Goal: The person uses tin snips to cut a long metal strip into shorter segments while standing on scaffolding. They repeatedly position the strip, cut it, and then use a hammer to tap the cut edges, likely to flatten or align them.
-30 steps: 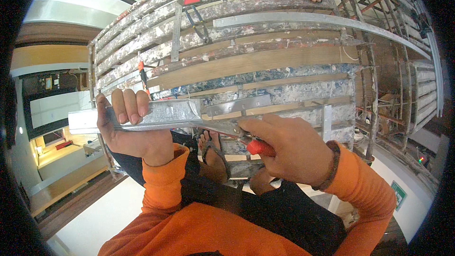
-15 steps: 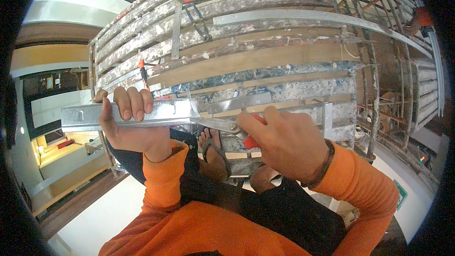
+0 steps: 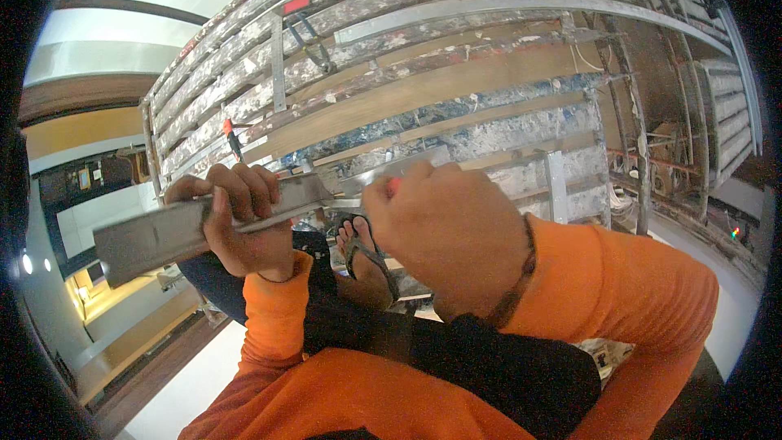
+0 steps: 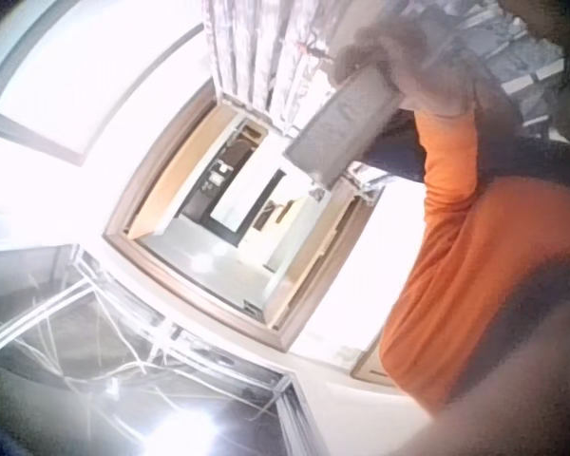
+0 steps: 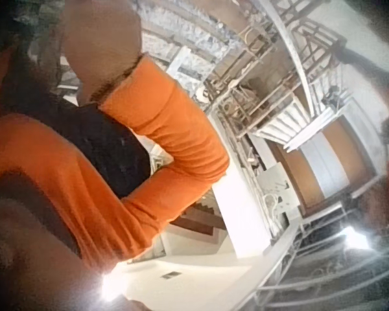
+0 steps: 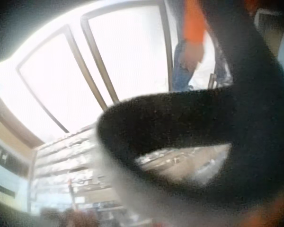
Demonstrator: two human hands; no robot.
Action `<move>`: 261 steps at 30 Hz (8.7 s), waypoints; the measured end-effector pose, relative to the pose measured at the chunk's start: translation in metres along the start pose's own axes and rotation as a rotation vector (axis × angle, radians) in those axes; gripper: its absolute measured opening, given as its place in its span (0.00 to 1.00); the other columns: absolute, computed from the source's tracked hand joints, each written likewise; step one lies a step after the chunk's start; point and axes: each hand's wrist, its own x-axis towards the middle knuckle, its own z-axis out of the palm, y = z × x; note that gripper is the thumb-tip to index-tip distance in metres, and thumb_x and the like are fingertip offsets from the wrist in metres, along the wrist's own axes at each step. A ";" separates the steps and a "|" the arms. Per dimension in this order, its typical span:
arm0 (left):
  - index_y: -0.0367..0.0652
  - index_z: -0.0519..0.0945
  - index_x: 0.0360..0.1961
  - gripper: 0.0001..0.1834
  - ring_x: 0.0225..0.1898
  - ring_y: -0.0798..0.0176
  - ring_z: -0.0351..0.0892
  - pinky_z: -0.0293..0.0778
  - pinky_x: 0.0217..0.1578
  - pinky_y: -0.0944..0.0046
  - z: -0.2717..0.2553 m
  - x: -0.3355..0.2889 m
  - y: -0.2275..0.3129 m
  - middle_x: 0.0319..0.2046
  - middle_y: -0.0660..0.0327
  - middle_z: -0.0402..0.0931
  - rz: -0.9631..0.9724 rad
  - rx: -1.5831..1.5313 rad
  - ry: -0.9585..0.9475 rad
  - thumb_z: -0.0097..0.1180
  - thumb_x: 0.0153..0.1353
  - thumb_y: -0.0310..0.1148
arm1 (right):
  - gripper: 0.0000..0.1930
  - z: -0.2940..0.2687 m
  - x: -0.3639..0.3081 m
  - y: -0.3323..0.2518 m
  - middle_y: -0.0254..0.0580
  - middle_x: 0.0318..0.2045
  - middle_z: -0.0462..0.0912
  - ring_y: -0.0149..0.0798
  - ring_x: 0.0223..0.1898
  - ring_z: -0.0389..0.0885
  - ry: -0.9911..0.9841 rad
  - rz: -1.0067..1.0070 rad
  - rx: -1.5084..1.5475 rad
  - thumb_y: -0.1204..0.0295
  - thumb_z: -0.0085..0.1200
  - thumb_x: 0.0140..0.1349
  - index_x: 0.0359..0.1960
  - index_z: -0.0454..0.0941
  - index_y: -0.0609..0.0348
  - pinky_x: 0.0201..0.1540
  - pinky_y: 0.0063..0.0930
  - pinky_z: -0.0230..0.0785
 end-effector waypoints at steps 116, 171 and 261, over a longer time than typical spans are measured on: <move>0.42 0.68 0.50 0.17 0.27 0.69 0.63 0.64 0.31 0.66 -0.069 0.065 0.103 0.30 0.66 0.60 -0.173 -0.382 0.152 0.51 0.72 0.44 | 0.12 0.047 -0.026 0.079 0.55 0.32 0.83 0.59 0.37 0.84 -0.330 -0.024 0.512 0.64 0.55 0.65 0.43 0.78 0.58 0.44 0.53 0.75; 0.36 0.73 0.60 0.22 0.45 0.58 0.80 0.75 0.46 0.57 -0.110 0.023 0.131 0.44 0.50 0.79 -0.177 1.127 0.141 0.58 0.67 0.33 | 0.24 0.163 0.030 0.075 0.53 0.37 0.87 0.50 0.42 0.87 -0.632 -0.028 0.797 0.52 0.58 0.67 0.53 0.79 0.59 0.46 0.44 0.77; 0.38 0.78 0.48 0.16 0.26 0.64 0.75 0.72 0.31 0.65 -0.041 0.076 0.092 0.27 0.56 0.76 0.016 0.902 -0.383 0.59 0.57 0.20 | 0.33 -0.035 0.019 0.029 0.61 0.69 0.67 0.49 0.69 0.68 -0.205 -0.396 1.437 0.63 0.40 0.79 0.78 0.44 0.62 0.71 0.41 0.57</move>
